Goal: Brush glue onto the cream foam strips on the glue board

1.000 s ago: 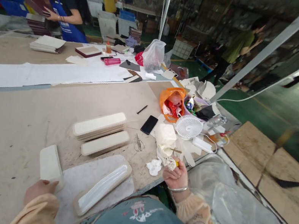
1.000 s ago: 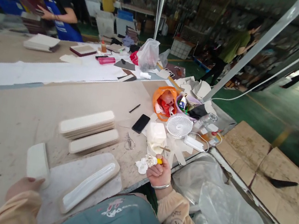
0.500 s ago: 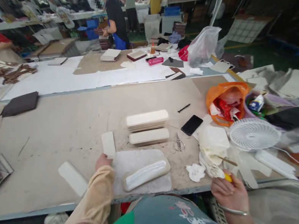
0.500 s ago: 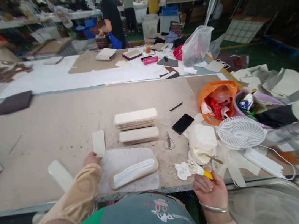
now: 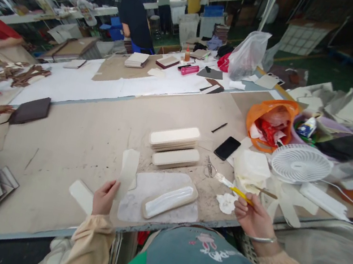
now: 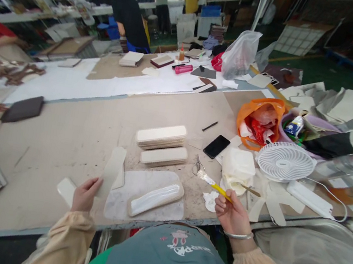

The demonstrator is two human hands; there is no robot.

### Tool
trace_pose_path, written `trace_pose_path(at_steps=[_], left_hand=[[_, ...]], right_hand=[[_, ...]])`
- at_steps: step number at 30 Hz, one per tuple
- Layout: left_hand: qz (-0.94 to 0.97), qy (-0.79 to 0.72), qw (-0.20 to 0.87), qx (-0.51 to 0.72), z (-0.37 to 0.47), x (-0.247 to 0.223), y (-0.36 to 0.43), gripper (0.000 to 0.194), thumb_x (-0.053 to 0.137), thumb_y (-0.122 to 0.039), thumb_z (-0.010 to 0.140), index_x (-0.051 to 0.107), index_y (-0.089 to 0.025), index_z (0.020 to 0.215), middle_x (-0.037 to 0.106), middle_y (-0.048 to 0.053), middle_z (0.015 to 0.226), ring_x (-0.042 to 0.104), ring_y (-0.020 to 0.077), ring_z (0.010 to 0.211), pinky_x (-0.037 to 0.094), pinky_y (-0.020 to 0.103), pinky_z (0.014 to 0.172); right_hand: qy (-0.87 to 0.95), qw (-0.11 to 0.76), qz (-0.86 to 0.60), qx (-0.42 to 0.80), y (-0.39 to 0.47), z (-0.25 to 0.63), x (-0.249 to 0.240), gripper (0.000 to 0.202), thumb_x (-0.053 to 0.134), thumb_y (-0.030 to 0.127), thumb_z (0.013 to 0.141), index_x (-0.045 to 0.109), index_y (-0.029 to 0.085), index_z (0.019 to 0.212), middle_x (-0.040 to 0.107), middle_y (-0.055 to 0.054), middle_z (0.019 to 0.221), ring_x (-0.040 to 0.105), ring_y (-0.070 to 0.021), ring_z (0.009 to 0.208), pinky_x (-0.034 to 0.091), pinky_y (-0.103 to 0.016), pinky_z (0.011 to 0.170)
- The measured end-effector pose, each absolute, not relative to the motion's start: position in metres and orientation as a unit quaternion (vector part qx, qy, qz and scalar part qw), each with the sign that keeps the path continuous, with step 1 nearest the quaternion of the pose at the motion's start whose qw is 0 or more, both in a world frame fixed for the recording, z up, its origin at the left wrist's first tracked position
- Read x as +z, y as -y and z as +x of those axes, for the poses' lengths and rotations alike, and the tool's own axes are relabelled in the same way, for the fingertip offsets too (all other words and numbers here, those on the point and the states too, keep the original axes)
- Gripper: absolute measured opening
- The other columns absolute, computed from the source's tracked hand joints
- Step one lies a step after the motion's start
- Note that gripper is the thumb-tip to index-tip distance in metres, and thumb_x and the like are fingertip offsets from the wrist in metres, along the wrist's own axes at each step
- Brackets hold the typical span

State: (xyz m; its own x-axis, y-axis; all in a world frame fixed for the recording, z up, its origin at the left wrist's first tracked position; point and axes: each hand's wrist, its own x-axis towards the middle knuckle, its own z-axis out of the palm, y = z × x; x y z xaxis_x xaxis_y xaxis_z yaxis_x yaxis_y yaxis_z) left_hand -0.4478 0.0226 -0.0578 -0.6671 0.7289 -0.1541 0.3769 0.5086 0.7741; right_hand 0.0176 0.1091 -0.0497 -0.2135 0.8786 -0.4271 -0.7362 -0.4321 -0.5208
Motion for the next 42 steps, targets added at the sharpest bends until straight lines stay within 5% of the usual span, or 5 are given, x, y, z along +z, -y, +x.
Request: trace_pose_path(at_steps=[5, 10, 24, 30, 42], left_hand=[[0.460, -0.701, 0.391, 0.379, -0.394, -0.015, -0.002, 0.029, 0.055, -0.043, 0.076, 0.065, -0.015, 0.078, 0.061, 0.003, 0.080, 0.053, 0.0149, 0.075, 0.041, 0.022, 0.064], [0.543, -0.620, 0.473, 0.310, -0.333, -0.008, -0.004, 0.029, 0.051, -0.039, 0.080, 0.065, -0.016, 0.073, 0.055, 0.002, 0.070, 0.050, 0.0137, 0.069, 0.039, 0.023, 0.065], [0.281, -0.578, 0.659, 0.390, -0.294, -0.076, 0.040, 0.043, 0.075, -0.028, 0.056, 0.061, -0.014, 0.095, 0.066, 0.006, 0.089, 0.058, 0.0158, 0.076, 0.043, 0.025, 0.068], [0.174, -0.699, 0.522, 0.457, -0.311, -0.101, 0.043, 0.035, 0.072, -0.032, 0.056, 0.054, -0.015, 0.081, 0.063, 0.001, 0.067, 0.057, 0.0130, 0.059, 0.043, 0.024, 0.057], [0.310, -0.872, 0.331, 0.185, -0.345, -0.116, 0.009, 0.022, 0.057, -0.041, 0.069, 0.056, -0.020, 0.072, 0.059, -0.002, 0.060, 0.056, 0.0152, 0.061, 0.035, 0.025, 0.057]], right_hand=[[0.254, 0.531, -0.453, 0.670, -0.112, 0.003, -0.062, 0.024, 0.066, 0.040, 0.073, 0.050, 0.024, 0.075, 0.064, 0.000, 0.079, 0.061, -0.0125, 0.071, 0.049, -0.021, 0.055], [0.369, 0.486, -0.466, 0.641, -0.105, -0.012, -0.062, 0.026, 0.066, 0.041, 0.073, 0.047, 0.024, 0.077, 0.065, -0.003, 0.103, 0.060, -0.0210, 0.099, 0.050, -0.035, 0.081], [0.525, 0.382, -0.537, 0.538, -0.084, -0.024, -0.098, 0.034, 0.069, 0.043, 0.064, 0.043, 0.023, 0.074, 0.056, 0.002, 0.070, 0.052, -0.0151, 0.059, 0.047, -0.028, 0.055], [0.583, 0.346, -0.532, 0.507, -0.089, -0.042, -0.118, 0.027, 0.062, 0.041, 0.072, 0.044, 0.023, 0.076, 0.056, 0.001, 0.073, 0.054, -0.0163, 0.064, 0.046, -0.029, 0.062], [0.629, 0.317, -0.579, 0.411, -0.111, -0.079, -0.140, 0.024, 0.060, 0.041, 0.072, 0.044, 0.023, 0.074, 0.058, 0.002, 0.066, 0.055, -0.0173, 0.059, 0.044, -0.029, 0.060]])
